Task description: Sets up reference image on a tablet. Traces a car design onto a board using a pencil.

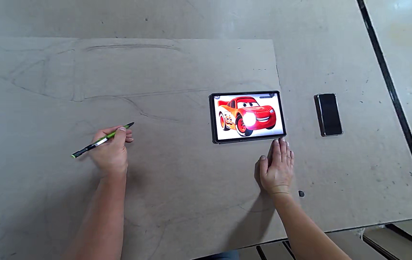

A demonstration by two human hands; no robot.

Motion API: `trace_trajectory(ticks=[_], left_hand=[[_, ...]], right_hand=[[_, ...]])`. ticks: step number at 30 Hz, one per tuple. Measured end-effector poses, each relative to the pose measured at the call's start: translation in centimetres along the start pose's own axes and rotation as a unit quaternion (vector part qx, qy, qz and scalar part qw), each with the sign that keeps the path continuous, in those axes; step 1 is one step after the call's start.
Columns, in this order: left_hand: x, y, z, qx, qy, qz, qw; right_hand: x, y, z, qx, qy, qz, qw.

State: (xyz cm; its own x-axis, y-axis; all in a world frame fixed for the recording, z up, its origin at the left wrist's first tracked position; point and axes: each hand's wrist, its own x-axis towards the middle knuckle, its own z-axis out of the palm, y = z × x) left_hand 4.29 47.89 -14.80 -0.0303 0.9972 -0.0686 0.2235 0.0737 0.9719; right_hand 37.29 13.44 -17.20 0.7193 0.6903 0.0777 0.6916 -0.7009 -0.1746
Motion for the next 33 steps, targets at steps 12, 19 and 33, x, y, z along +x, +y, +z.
trace_trajectory(ticks=[12,19,33], left_hand=[[-1.7,0.4,0.8,0.055,-0.025,0.005,0.998],[-4.8,1.6,4.2,0.071,-0.092,0.009,0.993],[-6.6,1.7,5.6,0.065,-0.122,0.027,0.990]], right_hand=[[-0.1,0.1,-0.1,0.009,-0.011,-0.008,1.000],[0.0,0.2,-0.1,0.005,-0.014,-0.002,1.000],[0.1,0.1,-0.1,0.006,-0.012,-0.004,1.000]])
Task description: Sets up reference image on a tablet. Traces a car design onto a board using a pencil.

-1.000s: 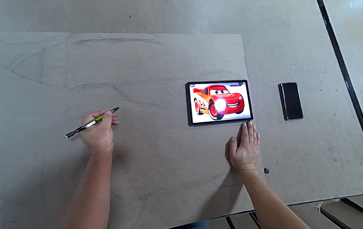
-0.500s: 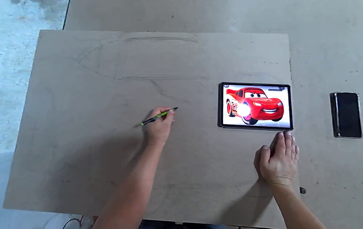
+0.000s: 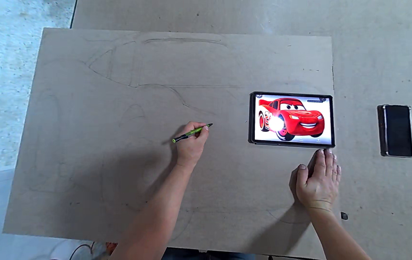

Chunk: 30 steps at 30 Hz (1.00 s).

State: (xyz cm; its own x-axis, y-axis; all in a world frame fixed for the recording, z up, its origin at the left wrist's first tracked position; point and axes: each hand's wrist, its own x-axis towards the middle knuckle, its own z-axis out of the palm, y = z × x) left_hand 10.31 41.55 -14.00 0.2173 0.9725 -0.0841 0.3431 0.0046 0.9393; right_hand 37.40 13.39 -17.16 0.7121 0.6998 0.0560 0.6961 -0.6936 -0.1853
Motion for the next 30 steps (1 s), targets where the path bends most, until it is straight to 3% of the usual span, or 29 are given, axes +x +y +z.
trace_trajectory(ticks=[7,18,24,30], left_hand=[[0.4,-0.3,-0.2,0.028,0.001,0.016,0.999],[5.2,-2.2,-6.0,-0.029,0.157,-0.016,0.987],[2.4,-0.3,-2.3,0.014,0.070,-0.035,0.997],[0.8,-0.1,-0.4,0.027,0.007,0.025,0.999]], right_hand=[[0.0,0.0,-0.1,0.006,-0.004,-0.008,1.000],[0.0,0.1,-0.1,0.004,-0.007,-0.005,1.000],[0.0,0.1,-0.2,0.004,-0.008,-0.005,1.000],[0.0,0.2,-0.1,0.001,-0.006,-0.009,1.000]])
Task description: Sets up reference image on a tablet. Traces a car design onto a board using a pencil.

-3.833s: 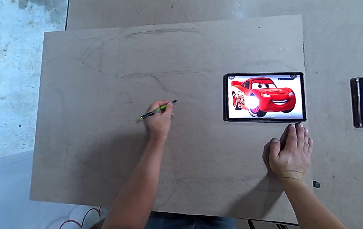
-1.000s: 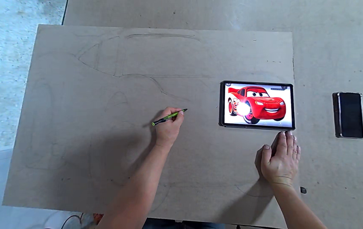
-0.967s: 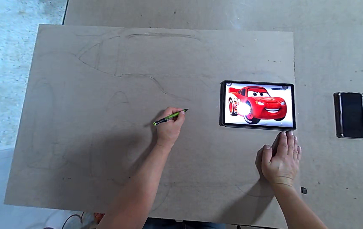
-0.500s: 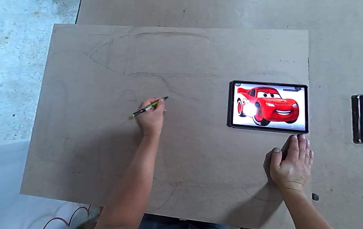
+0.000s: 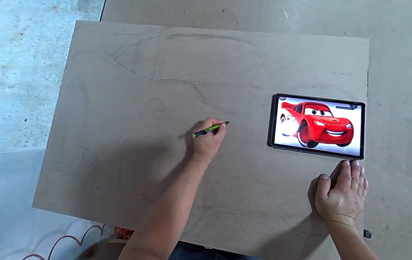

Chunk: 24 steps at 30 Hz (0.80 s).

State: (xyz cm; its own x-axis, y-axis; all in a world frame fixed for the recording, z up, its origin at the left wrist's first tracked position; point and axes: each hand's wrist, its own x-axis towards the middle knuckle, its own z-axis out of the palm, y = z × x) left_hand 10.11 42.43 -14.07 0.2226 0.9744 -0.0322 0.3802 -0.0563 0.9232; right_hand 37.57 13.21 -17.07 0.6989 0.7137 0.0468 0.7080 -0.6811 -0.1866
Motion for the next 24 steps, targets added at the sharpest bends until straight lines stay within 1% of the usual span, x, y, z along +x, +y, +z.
trace_trajectory(ticks=[3,5,9,12,14,16,20,22,24], left_hand=[[0.7,-0.2,-0.8,0.010,0.018,-0.013,1.000],[1.7,-0.4,-2.0,0.017,0.045,-0.045,0.998],[3.9,-1.8,-4.8,-0.003,0.129,-0.081,0.988],[4.6,-2.4,-5.7,-0.046,0.171,-0.072,0.981],[4.3,-2.0,-5.2,-0.056,0.169,-0.079,0.981],[3.6,-1.2,-4.3,-0.050,0.143,-0.092,0.984],[2.2,-0.4,-2.0,-0.030,0.080,-0.063,0.994],[2.3,-0.5,-1.9,-0.027,0.082,-0.058,0.995],[2.8,-0.9,-2.8,-0.020,0.106,-0.068,0.992]], right_hand=[[0.0,-0.1,0.0,0.001,0.000,0.000,1.000],[0.0,-0.1,0.0,0.003,0.001,-0.002,1.000],[0.0,0.1,0.1,0.004,0.001,-0.002,1.000],[0.0,0.1,0.1,0.005,0.003,-0.002,1.000],[0.0,0.1,0.1,0.006,0.003,0.000,1.000],[0.0,0.0,0.0,0.004,0.003,-0.001,1.000],[0.0,0.0,0.0,0.003,0.004,-0.001,1.000],[0.0,0.1,0.0,0.004,0.004,-0.001,1.000],[0.0,0.0,0.0,0.003,0.001,0.002,1.000]])
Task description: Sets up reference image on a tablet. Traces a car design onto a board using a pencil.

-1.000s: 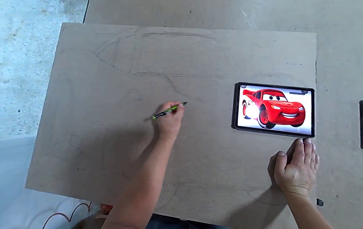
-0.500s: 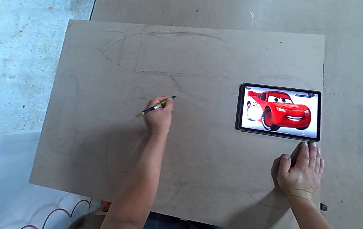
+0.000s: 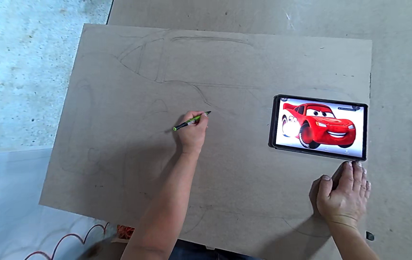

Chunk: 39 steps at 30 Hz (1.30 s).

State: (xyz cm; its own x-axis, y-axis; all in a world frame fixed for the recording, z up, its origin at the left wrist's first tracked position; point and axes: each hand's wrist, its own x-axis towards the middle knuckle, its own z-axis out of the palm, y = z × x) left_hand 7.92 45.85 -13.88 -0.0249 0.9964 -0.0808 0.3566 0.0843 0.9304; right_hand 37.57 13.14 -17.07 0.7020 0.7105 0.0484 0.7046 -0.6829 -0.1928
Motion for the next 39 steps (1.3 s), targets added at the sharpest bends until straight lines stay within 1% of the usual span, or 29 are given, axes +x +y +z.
trace_trajectory(ticks=[3,5,7,9,12,14,16,20,26,32,39], left_hand=[[1.6,-0.6,-2.0,-0.005,0.055,-0.012,0.998],[2.5,-1.2,-3.3,-0.034,0.087,-0.007,0.996],[2.3,-1.5,-3.9,-0.052,0.095,-0.004,0.994],[0.9,-1.4,-3.4,-0.038,0.071,-0.006,0.997],[-3.0,-0.4,-1.3,0.020,-0.028,-0.005,0.999],[-5.3,0.2,0.4,0.038,-0.085,0.008,0.996],[-6.4,0.3,1.8,0.028,-0.106,0.028,0.994],[-6.0,0.5,2.5,-0.009,-0.099,0.024,0.995],[-4.5,0.9,3.2,-0.001,-0.100,0.023,0.995],[-5.6,0.8,2.5,-0.007,-0.111,0.021,0.994],[-4.4,0.9,3.2,-0.018,-0.086,0.012,0.996]], right_hand=[[0.0,0.0,-0.1,-0.001,-0.004,0.003,1.000],[0.0,-0.1,-0.1,0.004,-0.006,0.005,1.000],[0.0,-0.1,-0.2,0.004,-0.005,0.007,1.000],[0.0,0.0,-0.2,0.003,-0.004,0.007,1.000],[0.0,0.1,-0.2,0.006,-0.002,0.004,1.000],[0.0,-0.1,-0.2,0.003,-0.002,0.004,1.000],[0.0,-0.2,-0.3,0.000,-0.006,0.008,1.000],[0.1,-0.2,-0.3,0.005,-0.005,0.012,1.000],[0.0,-0.1,0.0,0.005,-0.006,0.017,1.000],[-0.1,-0.1,0.1,0.001,-0.010,0.021,1.000],[-0.1,-0.1,0.1,0.003,-0.012,0.022,1.000]])
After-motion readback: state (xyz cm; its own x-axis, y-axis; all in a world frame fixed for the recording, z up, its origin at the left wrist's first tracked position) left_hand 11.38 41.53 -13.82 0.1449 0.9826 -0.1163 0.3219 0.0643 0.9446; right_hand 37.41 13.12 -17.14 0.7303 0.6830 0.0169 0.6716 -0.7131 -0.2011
